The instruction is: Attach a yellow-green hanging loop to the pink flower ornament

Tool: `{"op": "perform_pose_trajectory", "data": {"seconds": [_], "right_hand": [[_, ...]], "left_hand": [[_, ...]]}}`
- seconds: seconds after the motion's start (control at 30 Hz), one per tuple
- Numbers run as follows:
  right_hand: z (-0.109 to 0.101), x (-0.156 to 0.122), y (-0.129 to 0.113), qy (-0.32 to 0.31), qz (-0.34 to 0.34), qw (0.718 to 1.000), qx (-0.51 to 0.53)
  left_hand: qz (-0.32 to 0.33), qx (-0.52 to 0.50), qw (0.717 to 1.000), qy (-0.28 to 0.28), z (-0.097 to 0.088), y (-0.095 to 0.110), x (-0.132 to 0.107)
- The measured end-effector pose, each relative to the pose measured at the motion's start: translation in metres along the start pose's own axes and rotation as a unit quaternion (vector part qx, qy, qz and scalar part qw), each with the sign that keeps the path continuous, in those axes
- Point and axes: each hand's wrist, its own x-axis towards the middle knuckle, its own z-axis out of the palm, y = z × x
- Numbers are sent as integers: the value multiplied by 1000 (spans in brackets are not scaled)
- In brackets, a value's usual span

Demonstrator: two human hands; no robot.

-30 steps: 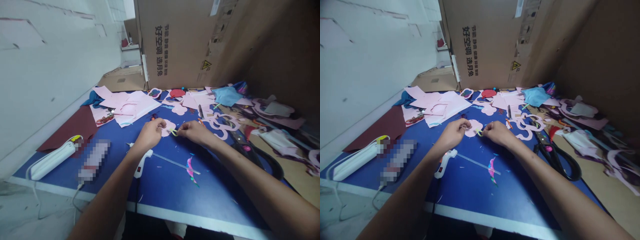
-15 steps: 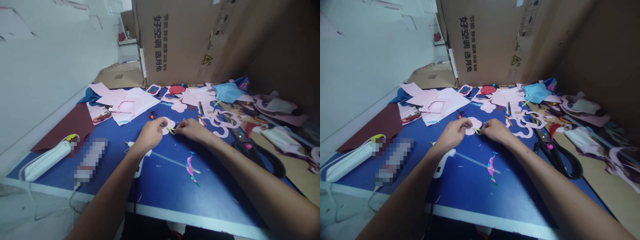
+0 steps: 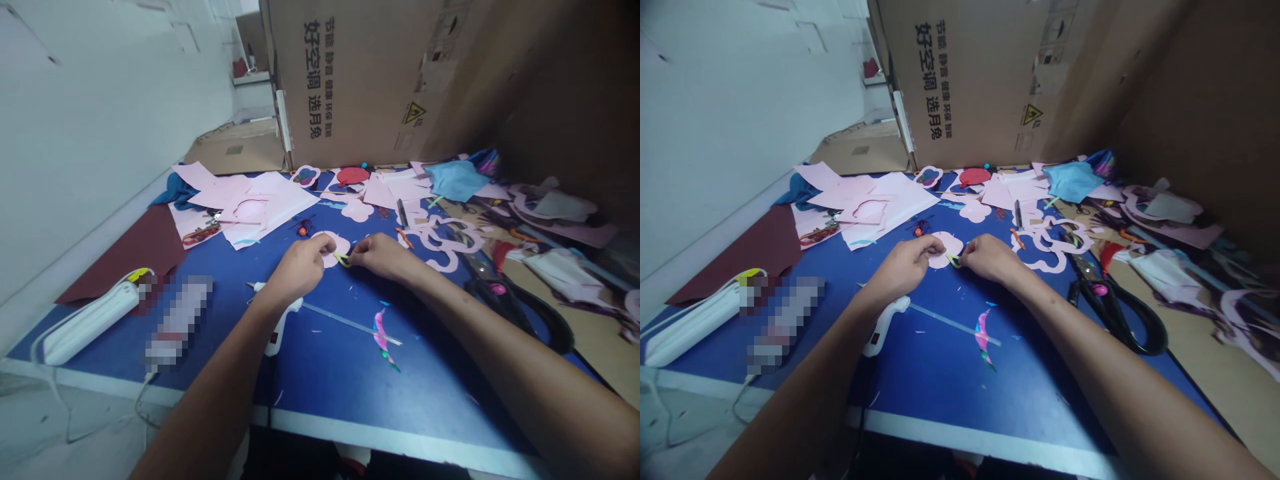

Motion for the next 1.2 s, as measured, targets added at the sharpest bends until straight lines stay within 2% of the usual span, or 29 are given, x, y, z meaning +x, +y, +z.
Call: {"op": "perform_pose_trajectory", "data": {"seconds": [0.77,1.2], "right_hand": [[-2,-2,-5,8,7,999,-43],[-2,-4,-8,14,12,998,-64]], "left_hand": [[13,-2,999,-32,3,-3,0],[42,21,998,-51,4,-4,0]]}}
